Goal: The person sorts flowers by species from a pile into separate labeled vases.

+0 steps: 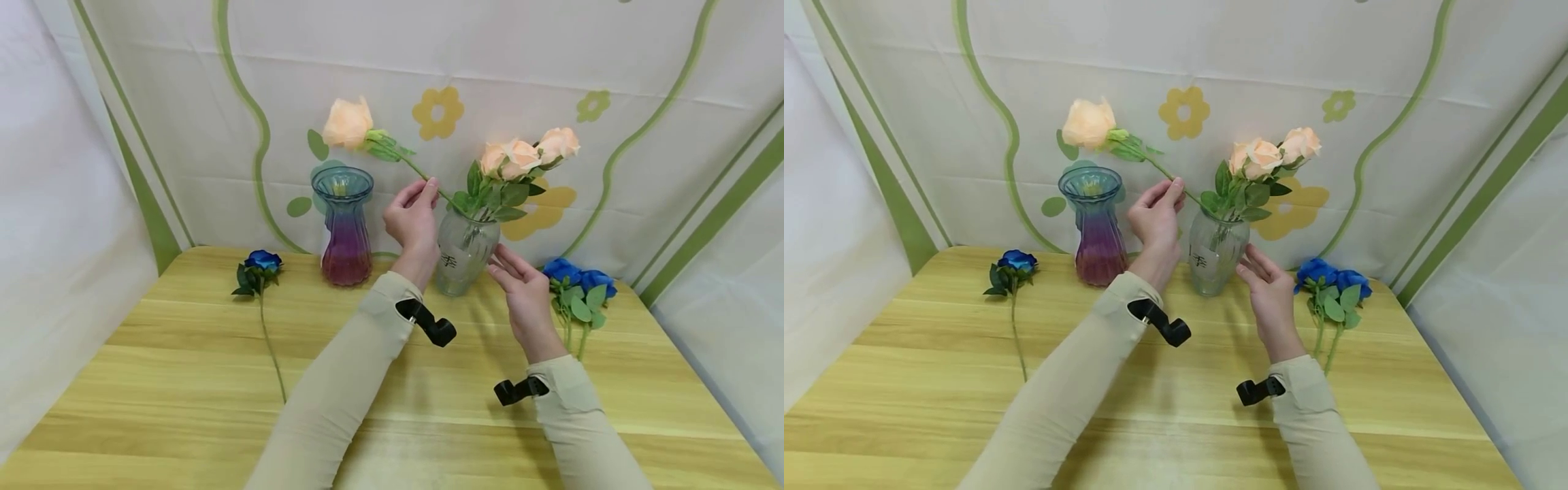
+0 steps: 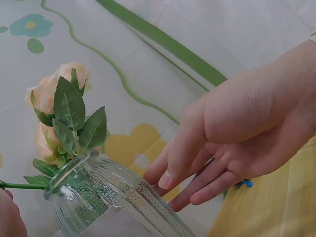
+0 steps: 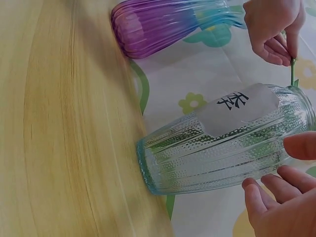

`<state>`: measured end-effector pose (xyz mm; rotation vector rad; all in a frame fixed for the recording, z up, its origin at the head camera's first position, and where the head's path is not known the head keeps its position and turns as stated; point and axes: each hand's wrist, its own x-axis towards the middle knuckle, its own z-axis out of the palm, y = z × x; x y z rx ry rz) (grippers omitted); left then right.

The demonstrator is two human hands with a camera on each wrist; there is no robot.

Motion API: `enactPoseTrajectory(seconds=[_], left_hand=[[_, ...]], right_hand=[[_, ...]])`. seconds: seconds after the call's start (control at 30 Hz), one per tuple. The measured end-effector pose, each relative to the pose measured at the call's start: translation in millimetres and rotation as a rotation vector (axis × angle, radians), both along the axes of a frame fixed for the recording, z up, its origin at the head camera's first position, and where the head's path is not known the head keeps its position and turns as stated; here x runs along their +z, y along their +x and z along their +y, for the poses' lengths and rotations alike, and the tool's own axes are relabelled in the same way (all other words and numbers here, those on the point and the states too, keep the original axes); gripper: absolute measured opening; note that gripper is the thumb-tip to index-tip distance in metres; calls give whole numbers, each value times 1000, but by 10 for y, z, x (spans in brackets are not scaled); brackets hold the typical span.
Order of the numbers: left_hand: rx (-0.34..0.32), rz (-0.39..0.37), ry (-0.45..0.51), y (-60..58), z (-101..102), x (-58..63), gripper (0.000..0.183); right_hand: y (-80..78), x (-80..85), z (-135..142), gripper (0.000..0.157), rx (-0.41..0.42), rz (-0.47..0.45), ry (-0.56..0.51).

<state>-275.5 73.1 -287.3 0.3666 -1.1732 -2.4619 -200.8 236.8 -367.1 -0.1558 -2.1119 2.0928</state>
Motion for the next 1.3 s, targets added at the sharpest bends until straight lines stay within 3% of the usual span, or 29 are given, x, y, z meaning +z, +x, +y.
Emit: enactPoseTrajectory(seconds=[0.37, 0.7, 1.0, 1.3], left_hand=[[-36, -61, -121, 6, 106, -34, 8], [-30, -81, -268, -4, 212, -178, 12], [-22, -35, -257, -17, 193, -101, 12], [-51, -98, -372, 0, 221, -126, 15]], right_hand=[[21, 8, 8, 56, -6, -10, 3], [3, 6, -25, 55, 6, -3, -10], [-3, 15, -40, 55, 9, -4, -17], [-35, -2, -38, 55, 10, 1, -16]])
